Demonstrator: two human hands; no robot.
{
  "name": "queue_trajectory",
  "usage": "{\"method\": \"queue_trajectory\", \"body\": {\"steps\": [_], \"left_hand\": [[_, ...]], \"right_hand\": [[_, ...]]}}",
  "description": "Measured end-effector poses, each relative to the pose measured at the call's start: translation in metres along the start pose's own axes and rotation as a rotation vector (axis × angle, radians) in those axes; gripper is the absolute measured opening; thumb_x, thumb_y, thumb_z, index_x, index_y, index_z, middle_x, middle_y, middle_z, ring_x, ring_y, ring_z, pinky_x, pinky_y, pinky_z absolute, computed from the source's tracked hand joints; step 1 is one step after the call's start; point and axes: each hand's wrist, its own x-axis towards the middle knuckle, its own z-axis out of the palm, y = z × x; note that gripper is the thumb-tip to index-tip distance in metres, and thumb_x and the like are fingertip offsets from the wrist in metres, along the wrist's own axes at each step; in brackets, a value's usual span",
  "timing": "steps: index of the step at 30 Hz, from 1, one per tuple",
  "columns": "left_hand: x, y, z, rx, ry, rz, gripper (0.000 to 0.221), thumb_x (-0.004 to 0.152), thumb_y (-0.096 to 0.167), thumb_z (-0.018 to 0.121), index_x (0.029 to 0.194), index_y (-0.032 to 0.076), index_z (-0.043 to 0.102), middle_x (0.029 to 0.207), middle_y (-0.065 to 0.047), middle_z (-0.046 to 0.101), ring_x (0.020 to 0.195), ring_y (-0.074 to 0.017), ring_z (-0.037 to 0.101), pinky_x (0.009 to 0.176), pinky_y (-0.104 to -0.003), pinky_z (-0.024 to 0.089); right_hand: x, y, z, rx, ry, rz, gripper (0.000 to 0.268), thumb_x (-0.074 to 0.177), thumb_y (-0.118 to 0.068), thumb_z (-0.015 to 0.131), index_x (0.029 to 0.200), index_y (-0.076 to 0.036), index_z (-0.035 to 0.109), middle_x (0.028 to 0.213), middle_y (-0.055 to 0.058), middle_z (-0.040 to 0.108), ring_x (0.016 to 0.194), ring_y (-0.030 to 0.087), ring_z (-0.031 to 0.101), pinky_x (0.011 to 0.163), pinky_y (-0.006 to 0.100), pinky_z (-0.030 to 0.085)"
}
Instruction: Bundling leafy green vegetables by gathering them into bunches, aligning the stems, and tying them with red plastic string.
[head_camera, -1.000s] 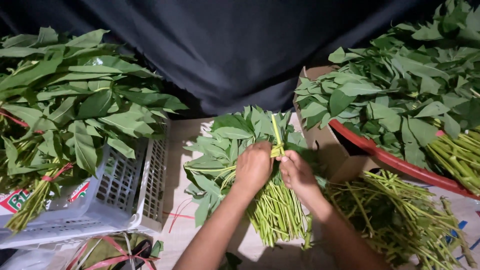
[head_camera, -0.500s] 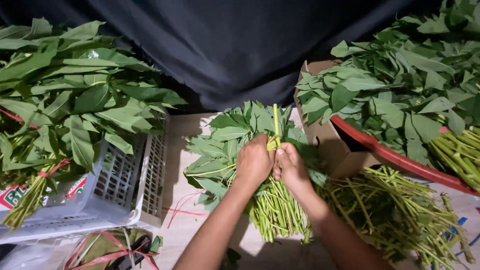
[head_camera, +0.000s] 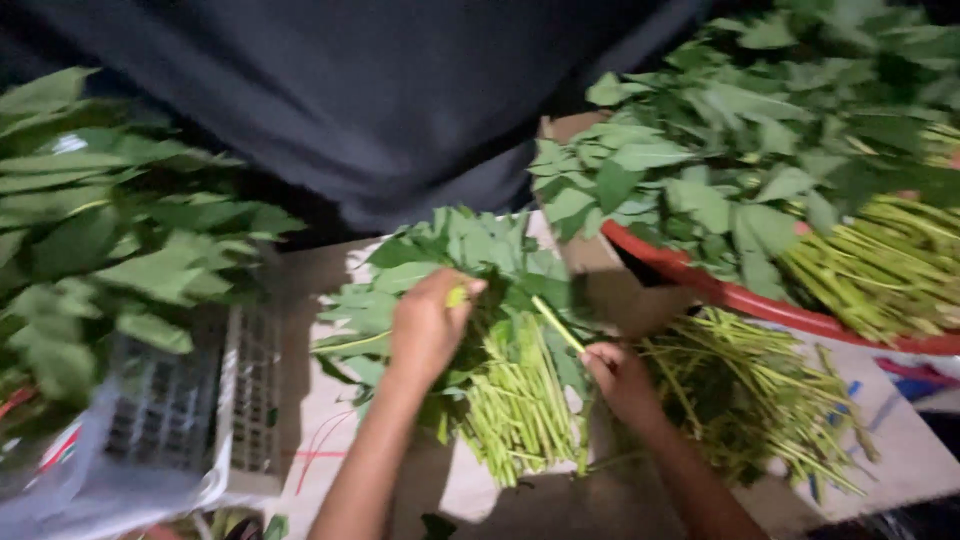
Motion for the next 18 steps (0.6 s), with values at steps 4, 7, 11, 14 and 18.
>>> {"method": "queue_trajectory", "body": {"steps": [4, 7, 11, 14, 18], "left_hand": [[0.006, -0.011, -0.01, -0.006, 0.074, 0.03, 0.006, 0.092, 0.025, 0.074, 0.096, 0.021, 0.074, 0.085, -0.008, 0.073, 0.086, -0.0354, 0.071, 0.079, -0.045, 0.056], [0.011, -0.015, -0.019, -0.002, 0.13, 0.071, 0.016, 0.089, 0.007, 0.072, 0.103, 0.012, 0.073, 0.093, -0.016, 0.072, 0.091, -0.0427, 0.068, 0.084, -0.05, 0.054], [0.017, -0.018, -0.022, -0.033, 0.207, 0.151, 0.018, 0.097, 0.0, 0.066, 0.108, 0.011, 0.076, 0.096, -0.014, 0.071, 0.091, -0.0402, 0.068, 0.083, -0.046, 0.053], [0.019, -0.009, -0.02, -0.061, 0.27, 0.176, 0.021, 0.101, 0.001, 0.066, 0.113, 0.013, 0.078, 0.096, -0.013, 0.063, 0.087, -0.0378, 0.065, 0.08, -0.043, 0.052], [0.019, 0.004, -0.02, -0.164, 0.294, 0.2, 0.021, 0.103, -0.001, 0.064, 0.114, 0.012, 0.078, 0.101, -0.012, 0.054, 0.089, -0.0339, 0.062, 0.082, -0.037, 0.051]], "right_hand": [[-0.032, 0.036, -0.06, -0.061, 0.016, 0.237, 0.031, 0.101, -0.024, 0.054, 0.121, -0.008, 0.072, 0.074, 0.011, 0.069, 0.053, 0.016, 0.064, 0.054, 0.035, 0.058], [-0.062, 0.055, -0.094, -0.157, 0.245, 0.076, 0.029, 0.094, -0.021, 0.066, 0.12, -0.012, 0.074, 0.106, 0.012, 0.067, 0.097, 0.03, 0.07, 0.086, 0.042, 0.057], [-0.086, 0.026, -0.128, -0.138, 0.464, -0.074, 0.04, 0.094, -0.021, 0.059, 0.129, -0.002, 0.066, 0.099, 0.026, 0.06, 0.093, 0.044, 0.063, 0.085, 0.055, 0.052], [-0.084, 0.021, -0.135, -0.192, 0.563, -0.112, 0.048, 0.09, -0.008, 0.059, 0.138, -0.003, 0.059, 0.09, 0.026, 0.057, 0.089, 0.05, 0.061, 0.079, 0.058, 0.049], [-0.067, 0.062, -0.126, -0.396, 0.504, 0.147, 0.047, 0.095, -0.021, 0.056, 0.142, -0.022, 0.06, 0.108, 0.017, 0.062, 0.106, 0.043, 0.063, 0.089, 0.06, 0.053]]}}
